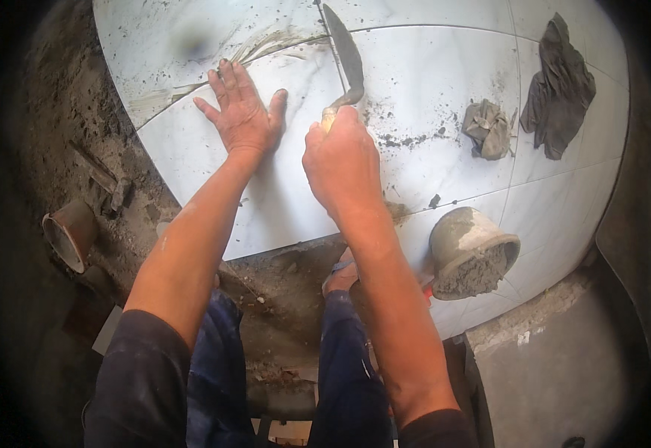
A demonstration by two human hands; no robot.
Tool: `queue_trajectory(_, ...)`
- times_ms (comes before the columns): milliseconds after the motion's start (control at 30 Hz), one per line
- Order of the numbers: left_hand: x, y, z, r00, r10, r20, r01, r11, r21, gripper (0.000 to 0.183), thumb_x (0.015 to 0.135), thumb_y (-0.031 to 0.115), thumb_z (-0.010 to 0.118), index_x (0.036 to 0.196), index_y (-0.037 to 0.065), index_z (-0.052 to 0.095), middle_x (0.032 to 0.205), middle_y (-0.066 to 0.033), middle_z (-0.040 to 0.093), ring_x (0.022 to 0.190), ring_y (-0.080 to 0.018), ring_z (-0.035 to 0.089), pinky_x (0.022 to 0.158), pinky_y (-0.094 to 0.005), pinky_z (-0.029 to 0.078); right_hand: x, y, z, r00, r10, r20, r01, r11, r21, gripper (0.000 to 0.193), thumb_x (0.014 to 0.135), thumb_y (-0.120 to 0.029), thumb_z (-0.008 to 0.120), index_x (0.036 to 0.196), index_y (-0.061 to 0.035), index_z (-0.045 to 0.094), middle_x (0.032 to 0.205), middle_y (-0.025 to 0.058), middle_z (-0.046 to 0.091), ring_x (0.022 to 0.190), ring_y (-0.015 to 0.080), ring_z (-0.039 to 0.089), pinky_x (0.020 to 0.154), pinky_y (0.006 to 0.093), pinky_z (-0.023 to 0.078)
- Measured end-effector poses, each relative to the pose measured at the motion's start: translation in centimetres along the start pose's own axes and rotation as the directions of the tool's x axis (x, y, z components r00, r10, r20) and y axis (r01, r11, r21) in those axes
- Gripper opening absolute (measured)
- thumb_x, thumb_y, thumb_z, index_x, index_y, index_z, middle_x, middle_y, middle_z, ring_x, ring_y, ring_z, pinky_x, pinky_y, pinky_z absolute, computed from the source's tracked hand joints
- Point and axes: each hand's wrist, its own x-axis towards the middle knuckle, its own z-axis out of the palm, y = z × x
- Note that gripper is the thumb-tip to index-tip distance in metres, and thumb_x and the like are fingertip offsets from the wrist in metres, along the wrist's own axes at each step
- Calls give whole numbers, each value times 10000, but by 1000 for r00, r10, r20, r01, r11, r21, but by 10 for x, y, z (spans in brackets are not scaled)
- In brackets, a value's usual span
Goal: The person scoops cement from a bucket and spreads it on the floor using a trowel. They then place a white ceramic tile onto the cement bed, press it down, and tap it with a wooden block to level it. The person continues to spread cement and adjust the tile placement.
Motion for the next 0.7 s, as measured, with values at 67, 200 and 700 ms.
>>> queue_trajectory(67, 0, -3, 0, 1000, -8, -6, 8, 1000, 0, 964, 905, 607, 491, 1566, -8, 154, 1656, -167, 121, 1533, -380, 11, 1149, -689, -69, 11, -7, 1, 1000, -31, -4, 31, 999, -44, 276, 937, -181, 552, 1012, 80, 505, 968, 333, 627, 922, 492, 617, 837, 540, 476)
queue_trajectory(200, -3, -6, 2, 999, -13, 45, 11, 999, 47, 988, 907, 634, 467, 1563, -24, 131, 1656, -184, 72, 1528, -391, -32, 1142, -687, -89, 21, -25, -10, 995, 0, 102, 9, 996, -94, 292, 938, -178, 553, 1015, 100, 508, 955, 336, 640, 944, 489, 633, 844, 531, 491)
queue_trajectory(700, 0, -7, -1, 1000, 2, 30, -1, 1000, -17, 964, 903, 597, 515, 1556, -23, 170, 1657, -184, 87, 1529, -393, -9, 1129, -718, -77, -4, 4, -9, 978, 82, 190, -43, 979, -200, 298, 929, -177, 556, 1052, 93, 522, 931, 325, 655, 898, 497, 636, 822, 546, 493)
